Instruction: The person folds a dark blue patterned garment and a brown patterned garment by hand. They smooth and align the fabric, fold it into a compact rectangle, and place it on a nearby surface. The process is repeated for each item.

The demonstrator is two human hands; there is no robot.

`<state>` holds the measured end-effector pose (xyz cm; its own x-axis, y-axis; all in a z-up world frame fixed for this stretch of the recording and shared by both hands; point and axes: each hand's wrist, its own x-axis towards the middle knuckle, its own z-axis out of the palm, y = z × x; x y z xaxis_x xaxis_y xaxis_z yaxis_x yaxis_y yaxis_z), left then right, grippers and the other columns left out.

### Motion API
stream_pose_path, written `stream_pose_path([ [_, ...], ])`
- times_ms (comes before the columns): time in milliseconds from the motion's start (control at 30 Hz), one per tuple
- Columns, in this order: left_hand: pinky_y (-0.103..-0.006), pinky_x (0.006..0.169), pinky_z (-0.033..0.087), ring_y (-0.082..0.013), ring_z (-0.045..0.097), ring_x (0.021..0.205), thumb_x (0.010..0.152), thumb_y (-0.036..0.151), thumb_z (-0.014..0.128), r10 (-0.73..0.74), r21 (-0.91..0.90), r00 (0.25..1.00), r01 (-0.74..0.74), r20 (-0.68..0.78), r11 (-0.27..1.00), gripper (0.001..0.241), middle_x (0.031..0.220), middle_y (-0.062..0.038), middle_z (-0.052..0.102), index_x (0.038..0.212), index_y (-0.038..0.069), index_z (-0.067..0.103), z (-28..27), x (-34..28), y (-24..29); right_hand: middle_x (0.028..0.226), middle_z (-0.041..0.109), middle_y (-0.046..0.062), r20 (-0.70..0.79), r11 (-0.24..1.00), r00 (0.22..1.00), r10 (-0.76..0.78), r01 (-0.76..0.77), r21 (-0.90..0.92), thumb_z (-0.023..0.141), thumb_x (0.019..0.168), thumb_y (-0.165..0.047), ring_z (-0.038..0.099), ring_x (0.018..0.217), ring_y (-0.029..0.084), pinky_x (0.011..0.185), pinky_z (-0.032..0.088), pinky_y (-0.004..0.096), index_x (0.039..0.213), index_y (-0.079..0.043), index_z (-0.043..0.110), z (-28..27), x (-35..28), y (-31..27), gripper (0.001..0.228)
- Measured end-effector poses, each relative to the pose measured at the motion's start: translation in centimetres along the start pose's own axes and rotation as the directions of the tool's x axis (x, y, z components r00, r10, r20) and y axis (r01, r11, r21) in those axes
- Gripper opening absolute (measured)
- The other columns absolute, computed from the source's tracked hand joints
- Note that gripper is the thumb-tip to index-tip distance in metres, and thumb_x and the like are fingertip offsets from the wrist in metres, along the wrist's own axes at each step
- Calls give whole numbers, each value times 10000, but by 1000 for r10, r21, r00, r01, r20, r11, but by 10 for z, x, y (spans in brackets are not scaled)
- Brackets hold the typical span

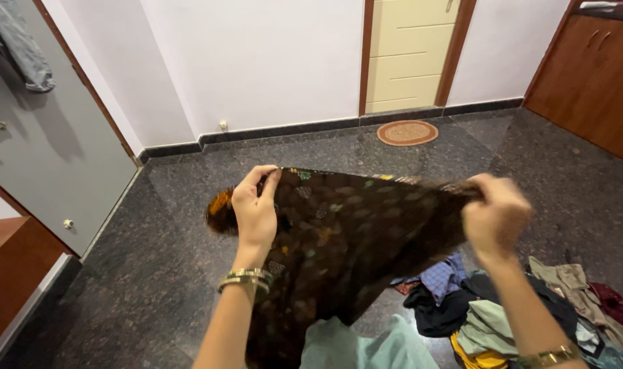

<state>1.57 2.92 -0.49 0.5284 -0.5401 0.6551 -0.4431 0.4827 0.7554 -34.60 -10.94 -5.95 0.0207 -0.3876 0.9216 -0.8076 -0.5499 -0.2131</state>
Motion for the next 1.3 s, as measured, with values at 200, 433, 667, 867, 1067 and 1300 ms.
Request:
stream_pose_path([
  [200, -202, 769, 476, -40, 582, 853, 1029, 109, 644, 39, -110, 999, -40, -10, 993, 122, 898, 43, 678, 1006, 3, 700, -4, -17, -8, 1023, 665, 123, 180, 971, 977, -115, 73, 226, 651, 861, 31, 669, 946, 331, 843, 525, 397, 1067, -59, 701, -22, -25, 14, 230],
  [433, -246, 621, 358, -79, 447, 720, 1008, 113, 687, -335, -98, 931, 351, 146, 931, 135, 822, 33, 599, 1012, -15, 732, -7, -98, -41, 961, 686, 88, 479, 969, 878, -11, -109, 224, 704, 736, 20, 652, 883, 305, 798, 532, 389, 988, -67, 742, -67, -186, 43, 270],
  [667, -194, 750, 461, -30, 565, 838, 996, 96, 665, -269, -158, 933, 310, 239, 937, 111, 901, 56, 660, 998, -10, 698, -2, -124, -51, 969, 702, 86, 760, 874, 648, 60, -402, 274, 843, 720, -169, 694, 874, 240, 780, 538, 333, 960, -60, 750, -67, -281, 29, 280],
  [867, -195, 755, 462, -34, 568, 850, 994, 83, 674, -263, -171, 919, 321, 295, 931, 96, 909, 48, 663, 996, -7, 706, -1, -123, -56, 1013, 732, 110, 809, 797, 587, 28, -502, 337, 893, 707, -250, 712, 890, 235, 802, 546, 341, 1110, -11, 692, -56, -262, -17, 510],
  [1067, -192, 725, 448, -24, 555, 832, 996, 100, 670, -276, -194, 919, 337, 282, 922, 107, 905, 57, 659, 1005, -1, 705, -2, -120, -62, 973, 793, 85, 759, 650, 617, 207, -667, 365, 835, 772, -178, 759, 865, 182, 790, 583, 300, 1094, -18, 729, -42, -239, -48, 375],
  [1300, -199, 694, 433, -25, 530, 796, 1005, 115, 671, -291, -164, 919, 340, 267, 926, 119, 869, 65, 637, 1008, 4, 713, -5, -119, -63, 955, 801, 73, 662, 686, 736, 146, -557, 468, 735, 860, -56, 771, 822, 168, 753, 576, 283, 1011, -21, 768, -39, -217, -62, 159],
])
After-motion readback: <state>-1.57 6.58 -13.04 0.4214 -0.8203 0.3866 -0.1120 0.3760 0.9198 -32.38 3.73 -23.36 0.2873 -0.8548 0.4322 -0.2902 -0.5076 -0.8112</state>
